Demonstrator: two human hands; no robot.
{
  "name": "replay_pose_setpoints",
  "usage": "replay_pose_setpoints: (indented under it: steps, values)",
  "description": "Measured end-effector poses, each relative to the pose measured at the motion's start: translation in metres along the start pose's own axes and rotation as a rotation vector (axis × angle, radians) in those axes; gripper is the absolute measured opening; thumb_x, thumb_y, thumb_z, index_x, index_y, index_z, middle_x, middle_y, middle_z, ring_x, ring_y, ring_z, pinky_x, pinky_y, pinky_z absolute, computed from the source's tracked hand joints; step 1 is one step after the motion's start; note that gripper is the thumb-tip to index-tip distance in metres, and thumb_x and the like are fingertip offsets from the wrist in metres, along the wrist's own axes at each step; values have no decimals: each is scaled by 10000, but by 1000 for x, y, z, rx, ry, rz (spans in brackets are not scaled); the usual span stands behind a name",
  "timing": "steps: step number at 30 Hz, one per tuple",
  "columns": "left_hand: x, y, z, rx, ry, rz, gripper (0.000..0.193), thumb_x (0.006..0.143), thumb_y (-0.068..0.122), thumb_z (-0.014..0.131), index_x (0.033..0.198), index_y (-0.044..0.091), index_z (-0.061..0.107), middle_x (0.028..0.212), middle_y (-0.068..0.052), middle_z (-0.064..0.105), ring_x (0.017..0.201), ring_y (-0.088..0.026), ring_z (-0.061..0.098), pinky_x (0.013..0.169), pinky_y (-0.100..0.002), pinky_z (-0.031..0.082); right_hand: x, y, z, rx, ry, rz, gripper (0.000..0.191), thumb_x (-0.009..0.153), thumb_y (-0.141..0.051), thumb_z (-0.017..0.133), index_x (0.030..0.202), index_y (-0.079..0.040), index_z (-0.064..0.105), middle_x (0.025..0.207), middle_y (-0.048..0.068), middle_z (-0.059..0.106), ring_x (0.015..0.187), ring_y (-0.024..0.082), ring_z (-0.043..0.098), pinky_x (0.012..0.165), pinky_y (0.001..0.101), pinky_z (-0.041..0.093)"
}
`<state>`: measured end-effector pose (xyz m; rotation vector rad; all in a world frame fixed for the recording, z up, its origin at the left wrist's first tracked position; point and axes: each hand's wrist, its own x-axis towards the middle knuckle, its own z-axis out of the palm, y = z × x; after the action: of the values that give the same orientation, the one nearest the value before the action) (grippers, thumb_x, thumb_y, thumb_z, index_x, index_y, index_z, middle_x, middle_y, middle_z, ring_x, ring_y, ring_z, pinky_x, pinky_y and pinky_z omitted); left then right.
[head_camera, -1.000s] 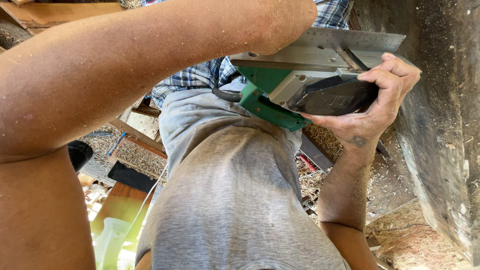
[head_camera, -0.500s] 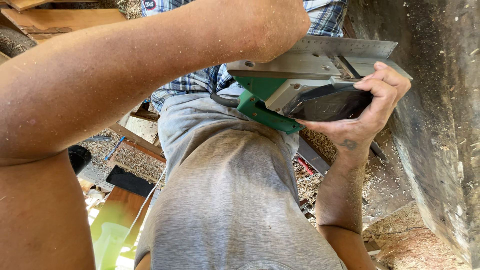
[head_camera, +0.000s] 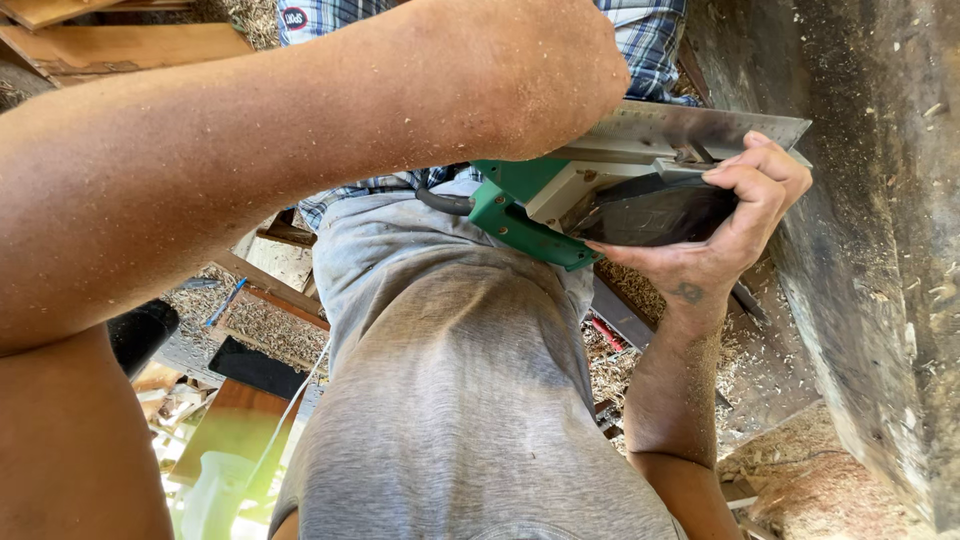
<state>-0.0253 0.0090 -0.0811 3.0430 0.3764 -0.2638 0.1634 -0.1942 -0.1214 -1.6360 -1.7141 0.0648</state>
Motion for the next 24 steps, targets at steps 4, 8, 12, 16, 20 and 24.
replay_pose_setpoints:
  steps: [4, 8, 12, 16, 20, 24]
  values:
    - [2, 1, 3, -13, 2, -1, 128, 671, 142, 811, 799, 151, 809, 701, -102, 754, 614, -239, 731, 514, -386, 560, -2, 2, -1, 34, -9, 73, 988, 598, -714, 996, 1176, -96, 486, 1184, 95, 430, 1180, 256, 479, 1048, 479, 483]
    - [3, 0, 4, -23, -1, -13, 123, 673, 141, 811, 796, 151, 808, 701, -101, 753, 617, -240, 731, 516, -386, 559, -4, 3, -4, 60, -16, 137, 993, 615, -731, 966, 1185, -82, 478, 1202, 105, 434, 1204, 255, 502, 1019, 472, 499]
    - [2, -1, 4, -17, 3, -12, 118, 675, 141, 810, 792, 150, 807, 701, -100, 751, 620, -240, 731, 518, -386, 558, -6, 5, -3, 34, 2, 65, 986, 555, -706, 974, 1163, -89, 504, 1188, 91, 455, 1191, 252, 498, 1004, 478, 497]
    - [4, 0, 5, -16, -5, -10, 113, 676, 140, 809, 789, 150, 806, 701, -99, 750, 624, -241, 731, 520, -386, 557, -9, 4, -5, 43, -16, 107, 983, 602, -694, 1024, 1206, -98, 528, 1211, 117, 442, 1227, 263, 487, 977, 456, 475]
    - [5, 3, 6, -24, -16, -17, 108, 678, 140, 808, 785, 150, 805, 701, -98, 748, 627, -242, 731, 522, -386, 556, -10, 2, -6, 33, -7, 118, 964, 576, -663, 1035, 1182, -97, 543, 1176, 107, 439, 1190, 258, 485, 1016, 477, 481]
    - [4, 3, 7, -22, -25, -19, 103, 679, 139, 808, 782, 150, 804, 701, -97, 747, 630, -243, 730, 523, -386, 555, -9, 2, -6, 34, -16, 127, 941, 605, -625, 1070, 1183, -99, 545, 1153, 97, 435, 1190, 260, 486, 1021, 467, 475]
